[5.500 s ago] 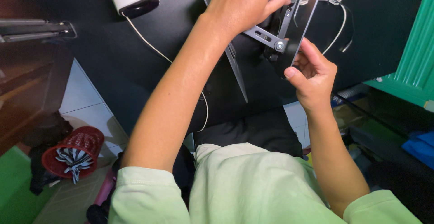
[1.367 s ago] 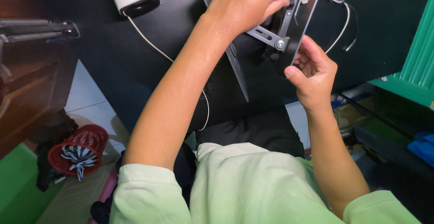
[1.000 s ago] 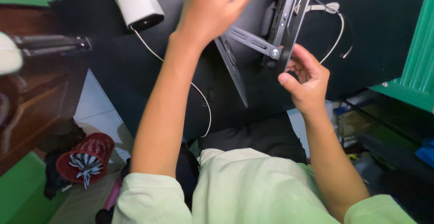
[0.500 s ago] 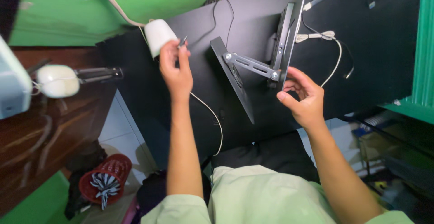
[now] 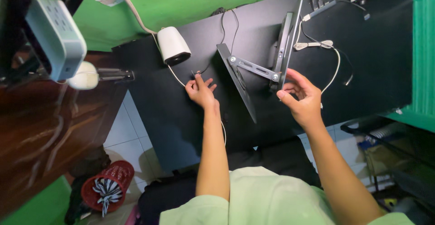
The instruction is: The person adjusts a desk-mounted lamp, places a cooling stand on the desk, connects its USB cable, and then unfolds and positions a large mouse pad.
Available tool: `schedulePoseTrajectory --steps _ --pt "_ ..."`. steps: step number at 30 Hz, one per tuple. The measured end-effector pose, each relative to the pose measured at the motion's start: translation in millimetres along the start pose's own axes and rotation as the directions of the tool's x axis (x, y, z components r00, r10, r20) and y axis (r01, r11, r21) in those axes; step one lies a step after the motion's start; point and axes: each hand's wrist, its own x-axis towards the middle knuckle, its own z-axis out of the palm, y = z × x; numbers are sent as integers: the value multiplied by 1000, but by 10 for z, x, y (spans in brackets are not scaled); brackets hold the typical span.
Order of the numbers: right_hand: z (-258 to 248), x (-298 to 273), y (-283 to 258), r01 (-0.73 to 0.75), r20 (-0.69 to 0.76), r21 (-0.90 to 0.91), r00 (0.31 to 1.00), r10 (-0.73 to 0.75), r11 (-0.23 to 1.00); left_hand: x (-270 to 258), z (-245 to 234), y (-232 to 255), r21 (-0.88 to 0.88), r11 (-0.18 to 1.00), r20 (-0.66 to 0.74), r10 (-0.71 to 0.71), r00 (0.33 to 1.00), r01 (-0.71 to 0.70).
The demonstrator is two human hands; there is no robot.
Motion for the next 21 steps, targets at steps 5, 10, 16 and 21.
schedulePoseTrajectory --steps 5,10,16,21 --pt "22 8 65 -10 -15 53 1000 11 999 79 124 52 -105 981 -159 -176 971 161" --pt "39 44 71 -9 -17 73 1000 10 997 269 15 -134 -318 934 -122 -210 970 163" --pt "65 79 29 -3 -3 77 1000 3 997 -13 -364 -216 -318 932 -40 -196 980 173" --pt "48 124 3 -13 20 32 1000 12 999 -672 -746 -141 -77 994 -27 -85 996 82"
